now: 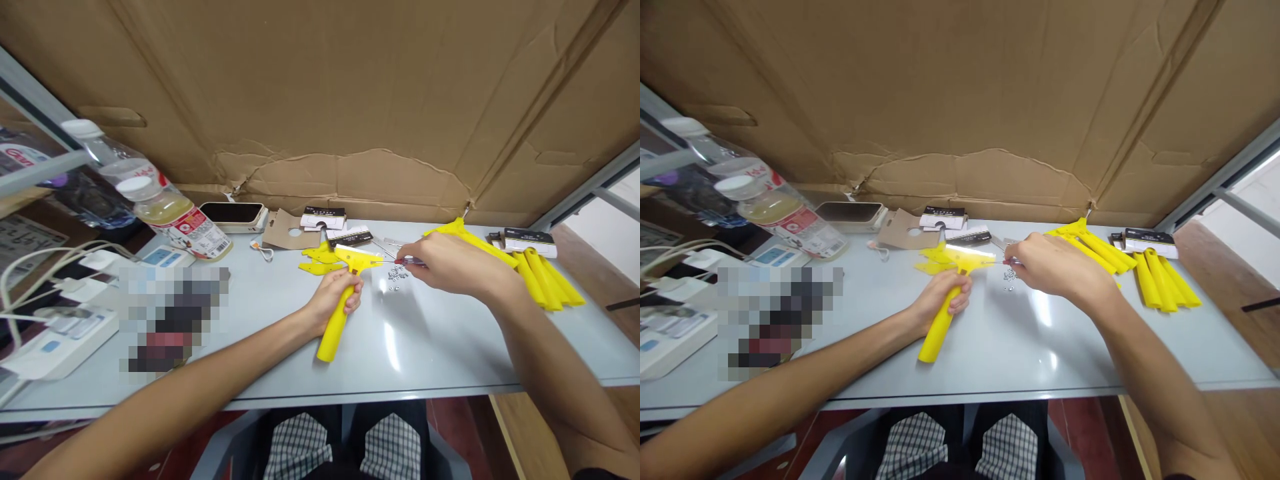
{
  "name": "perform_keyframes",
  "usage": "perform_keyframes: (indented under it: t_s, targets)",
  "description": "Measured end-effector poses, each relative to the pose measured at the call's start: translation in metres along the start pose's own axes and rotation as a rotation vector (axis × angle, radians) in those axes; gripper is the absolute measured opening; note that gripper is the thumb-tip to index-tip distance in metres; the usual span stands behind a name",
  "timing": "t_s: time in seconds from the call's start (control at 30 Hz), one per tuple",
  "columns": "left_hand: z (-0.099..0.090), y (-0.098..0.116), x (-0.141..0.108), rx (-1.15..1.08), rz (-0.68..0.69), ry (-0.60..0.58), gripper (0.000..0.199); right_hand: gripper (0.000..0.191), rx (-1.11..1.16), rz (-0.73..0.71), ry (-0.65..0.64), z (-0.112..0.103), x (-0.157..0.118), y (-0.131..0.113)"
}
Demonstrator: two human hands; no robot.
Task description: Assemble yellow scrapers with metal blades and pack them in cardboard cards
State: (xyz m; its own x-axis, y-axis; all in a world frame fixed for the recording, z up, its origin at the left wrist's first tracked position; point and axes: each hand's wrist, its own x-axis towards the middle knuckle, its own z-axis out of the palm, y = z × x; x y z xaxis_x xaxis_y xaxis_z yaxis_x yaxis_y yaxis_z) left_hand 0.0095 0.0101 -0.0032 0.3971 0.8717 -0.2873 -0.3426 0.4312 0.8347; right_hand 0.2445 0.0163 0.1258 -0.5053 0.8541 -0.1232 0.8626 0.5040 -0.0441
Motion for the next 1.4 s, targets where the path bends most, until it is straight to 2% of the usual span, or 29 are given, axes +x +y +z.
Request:
perform_keyframes:
  t_s: [0.27,0.43,0.6,0.73,0.83,0.93,1.03,1.1,1.2,1.3,1.4]
  targets:
    - [-0.001,0.000,-0.001,-0.010,0.018,0.015,0.026,0.021,0.239,-0.096,0.127,0.060,-0.004,0.040]
    - [-0.001,0.002,0.001,-0.102,0.043,0.038,0.028,0.018,0.129,0.110,0.056,0.084,-0.031,0.068]
    - [-0.003,0.005,0.005,-0.234,0.015,-0.004,0.016,0.018,0.022,0.249,0.020,0.100,-0.052,0.075]
    - [0.000,0.009,0.005,-0.269,-0.011,0.039,0.010,0.021,0.006,0.306,0.039,0.102,-0.054,0.074]
    - [0.002,0.011,0.004,-0.255,-0.024,0.074,0.011,0.027,-0.010,0.326,-0.007,0.097,-0.054,0.074]
    - [0.002,0.011,0.003,-0.249,-0.025,0.079,0.009,0.037,-0.024,0.332,-0.026,0.085,-0.055,0.071]
    - [0.002,0.011,0.004,-0.259,-0.019,0.071,0.009,0.045,-0.058,0.320,0.046,0.067,-0.047,0.059]
    - [0.001,0.010,0.004,-0.266,-0.018,0.072,0.010,0.042,-0.039,0.248,0.111,0.056,-0.032,0.047]
    - [0.002,0.011,0.004,-0.272,-0.021,0.078,0.011,0.033,0.076,0.059,0.171,0.049,-0.005,0.032]
    - [0.003,0.013,0.003,-0.276,-0.034,0.081,0.011,0.026,0.204,-0.053,0.259,0.060,0.012,0.024]
    - [0.004,0.014,0.003,-0.271,-0.056,0.089,0.013,0.022,0.292,-0.106,0.291,0.079,0.013,0.025]
